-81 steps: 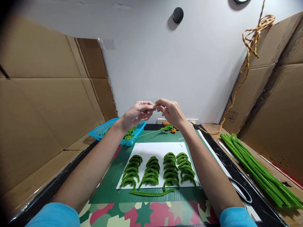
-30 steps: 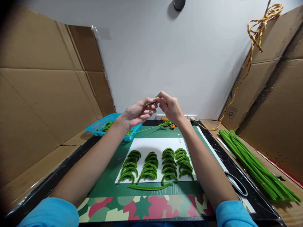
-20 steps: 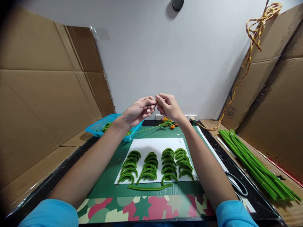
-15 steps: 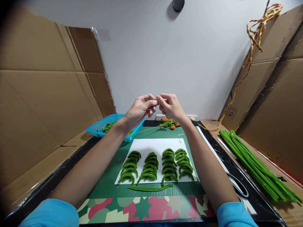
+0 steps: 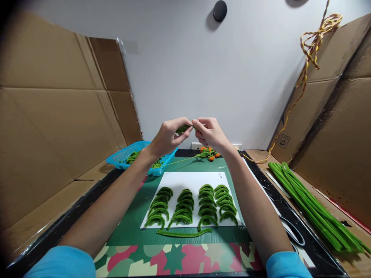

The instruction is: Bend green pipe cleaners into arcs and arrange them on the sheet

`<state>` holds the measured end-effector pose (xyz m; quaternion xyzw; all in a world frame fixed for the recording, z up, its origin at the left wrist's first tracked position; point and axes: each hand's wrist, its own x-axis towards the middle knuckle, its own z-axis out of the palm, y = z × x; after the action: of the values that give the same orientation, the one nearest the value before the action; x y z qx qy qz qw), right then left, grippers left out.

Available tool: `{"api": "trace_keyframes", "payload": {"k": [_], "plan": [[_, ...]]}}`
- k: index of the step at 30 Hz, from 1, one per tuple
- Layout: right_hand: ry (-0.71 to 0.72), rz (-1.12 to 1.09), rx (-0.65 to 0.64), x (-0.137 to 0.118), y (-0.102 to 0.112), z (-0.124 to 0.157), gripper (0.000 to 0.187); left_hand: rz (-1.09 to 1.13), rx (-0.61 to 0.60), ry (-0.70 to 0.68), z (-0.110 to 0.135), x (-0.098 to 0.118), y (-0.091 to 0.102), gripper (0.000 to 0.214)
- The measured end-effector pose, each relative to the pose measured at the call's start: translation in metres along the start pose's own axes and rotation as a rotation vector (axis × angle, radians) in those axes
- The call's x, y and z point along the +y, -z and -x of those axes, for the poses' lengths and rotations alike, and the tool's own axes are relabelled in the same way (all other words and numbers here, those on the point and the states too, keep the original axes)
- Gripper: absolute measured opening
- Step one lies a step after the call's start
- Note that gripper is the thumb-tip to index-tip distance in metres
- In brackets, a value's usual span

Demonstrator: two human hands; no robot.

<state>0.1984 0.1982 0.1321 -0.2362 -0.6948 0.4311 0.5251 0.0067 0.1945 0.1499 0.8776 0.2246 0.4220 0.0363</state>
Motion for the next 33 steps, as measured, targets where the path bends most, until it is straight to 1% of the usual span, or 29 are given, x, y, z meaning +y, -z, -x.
{"api": "trace_keyframes", "payload": {"k": [3,5,8,12,15,20,22,24,25,27,29,31,33], "plan": [[0.088,0.055,0.017,-0.004,0.001,0.001,0.052,0.091,0.059,0.079,0.000,0.002,-0.002,0.015],[0.103,0.099,0.026,-0.006,0.000,0.002,0.051,0.097,0.086,0.100,0.000,0.003,-0.003,0.014],[0.107,0.135,0.032,-0.004,-0.003,0.000,0.051,0.028,0.089,0.049,-0.001,0.001,-0.003,0.014],[0.139,0.059,0.066,0.007,-0.007,-0.006,0.057,-0.115,0.014,-0.078,-0.001,-0.004,-0.001,0.017],[0.107,0.001,0.070,0.012,-0.008,-0.008,0.061,-0.208,-0.053,-0.118,-0.001,-0.007,0.002,0.017],[-0.026,-0.073,0.069,0.010,-0.005,-0.004,0.061,-0.509,-0.139,-0.133,0.001,-0.010,0.001,0.029],[-0.073,-0.075,0.064,0.009,-0.002,-0.003,0.061,-0.523,-0.139,-0.139,0.002,-0.010,-0.002,0.030],[-0.051,-0.034,0.081,0.011,0.000,-0.004,0.061,-0.384,-0.088,-0.097,0.001,-0.010,-0.006,0.025],[-0.003,0.020,0.102,0.012,0.001,-0.004,0.061,-0.263,-0.048,-0.038,0.001,-0.009,-0.008,0.020],[0.149,0.198,0.162,0.015,0.002,-0.005,0.060,0.042,0.042,0.164,-0.001,-0.006,-0.013,0.018],[0.308,0.422,0.244,0.017,0.001,-0.005,0.058,0.376,0.088,0.424,-0.003,-0.004,-0.016,0.026],[0.409,0.596,0.320,0.018,-0.001,-0.004,0.055,0.679,0.037,0.633,-0.005,-0.002,-0.019,0.033],[0.458,0.691,0.340,0.018,-0.003,-0.003,0.051,0.919,-0.047,0.739,-0.006,-0.003,-0.021,0.035]]}}
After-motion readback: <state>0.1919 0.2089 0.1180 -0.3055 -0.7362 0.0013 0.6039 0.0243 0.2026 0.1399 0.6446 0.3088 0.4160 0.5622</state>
